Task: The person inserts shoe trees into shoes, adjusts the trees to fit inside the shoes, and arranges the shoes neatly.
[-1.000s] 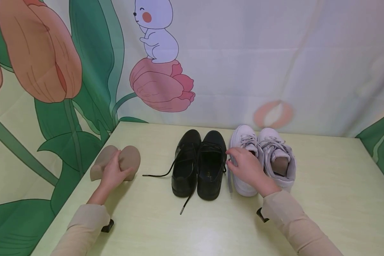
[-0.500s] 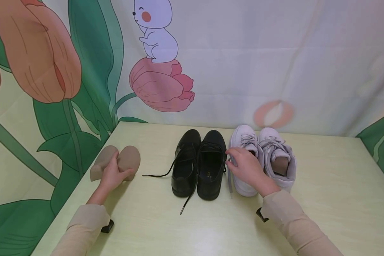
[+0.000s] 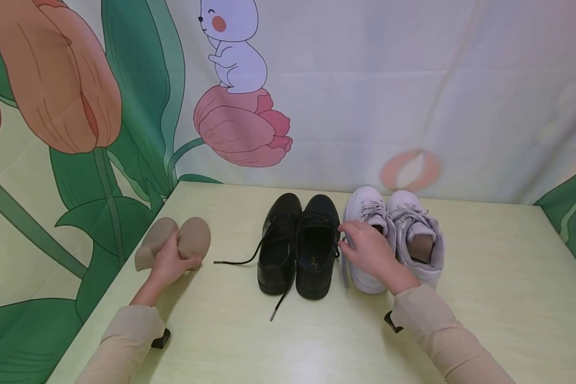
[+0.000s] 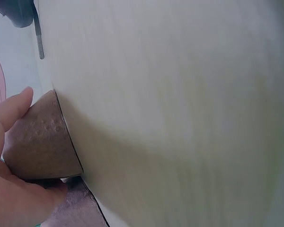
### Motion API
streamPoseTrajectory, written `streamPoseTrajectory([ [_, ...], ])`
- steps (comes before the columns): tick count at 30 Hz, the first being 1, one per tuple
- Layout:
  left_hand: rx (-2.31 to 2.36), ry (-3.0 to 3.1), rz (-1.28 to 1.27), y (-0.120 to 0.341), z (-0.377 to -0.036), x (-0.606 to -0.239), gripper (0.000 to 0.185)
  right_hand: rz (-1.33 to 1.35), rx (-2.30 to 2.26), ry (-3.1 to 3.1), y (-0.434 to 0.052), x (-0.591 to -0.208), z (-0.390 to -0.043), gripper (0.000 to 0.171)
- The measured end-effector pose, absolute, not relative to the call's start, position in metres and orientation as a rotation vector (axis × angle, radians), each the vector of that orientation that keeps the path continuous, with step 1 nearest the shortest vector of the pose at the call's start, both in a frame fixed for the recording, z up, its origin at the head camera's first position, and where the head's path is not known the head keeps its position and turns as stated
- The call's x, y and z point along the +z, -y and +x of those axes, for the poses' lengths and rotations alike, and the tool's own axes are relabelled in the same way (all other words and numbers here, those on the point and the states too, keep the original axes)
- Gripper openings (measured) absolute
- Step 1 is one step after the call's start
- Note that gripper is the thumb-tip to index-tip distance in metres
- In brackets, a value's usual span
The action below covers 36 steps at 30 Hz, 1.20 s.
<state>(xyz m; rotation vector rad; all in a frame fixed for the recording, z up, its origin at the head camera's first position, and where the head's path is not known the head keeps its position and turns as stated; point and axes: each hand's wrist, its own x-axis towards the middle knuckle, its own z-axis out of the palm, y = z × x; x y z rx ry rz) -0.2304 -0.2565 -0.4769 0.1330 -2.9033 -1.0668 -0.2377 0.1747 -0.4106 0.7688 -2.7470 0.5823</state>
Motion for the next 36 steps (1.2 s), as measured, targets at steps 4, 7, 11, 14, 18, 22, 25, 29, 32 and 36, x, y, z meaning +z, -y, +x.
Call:
streamPoseTrajectory([
  [4, -1.063, 2.919, 0.134, 0.257, -0.230, -0.476, 0.093, 0.769, 0.585, 2.752, -0.175, -0.411, -0.238, 0.024],
  [7, -1.062, 2.934, 0.139, 0.258, -0.230, -0.476, 0.094, 0.768, 0.591, 2.752, -0.174, -0.410, -0.238, 0.025],
  [11, -1.053, 2.951, 0.150, 0.258, -0.231, -0.476, 0.094, 0.770, 0.586, 2.750, -0.173, -0.410, -0.238, 0.025],
  [14, -1.034, 2.961, 0.155, 0.258, -0.231, -0.476, 0.093, 0.771, 0.582, 2.753, -0.174, -0.410, -0.238, 0.025],
  [18, -1.016, 2.965, 0.171, 0.259, -0.230, -0.476, 0.090, 0.769, 0.584, 2.760, -0.174, -0.410, -0.238, 0.024],
  [22, -1.025, 2.960, 0.194, 0.257, -0.229, -0.476, 0.086, 0.765, 0.586, 2.765, -0.174, -0.411, -0.238, 0.024],
  [25, -1.028, 2.958, 0.187, 0.256, -0.229, -0.475, 0.084, 0.764, 0.584, 2.764, -0.174, -0.411, -0.238, 0.024],
  [29, -1.026, 2.952, 0.164, 0.254, -0.229, -0.473, 0.083, 0.769, 0.585, 2.762, -0.174, -0.410, -0.238, 0.023],
  [32, -1.027, 2.951, 0.156, 0.252, -0.229, -0.471, 0.083, 0.769, 0.586, 2.766, -0.174, -0.410, -0.237, 0.023],
  [36, -1.027, 2.952, 0.148, 0.249, -0.229, -0.466, 0.082, 0.772, 0.579, 2.769, -0.173, -0.409, -0.238, 0.023],
])
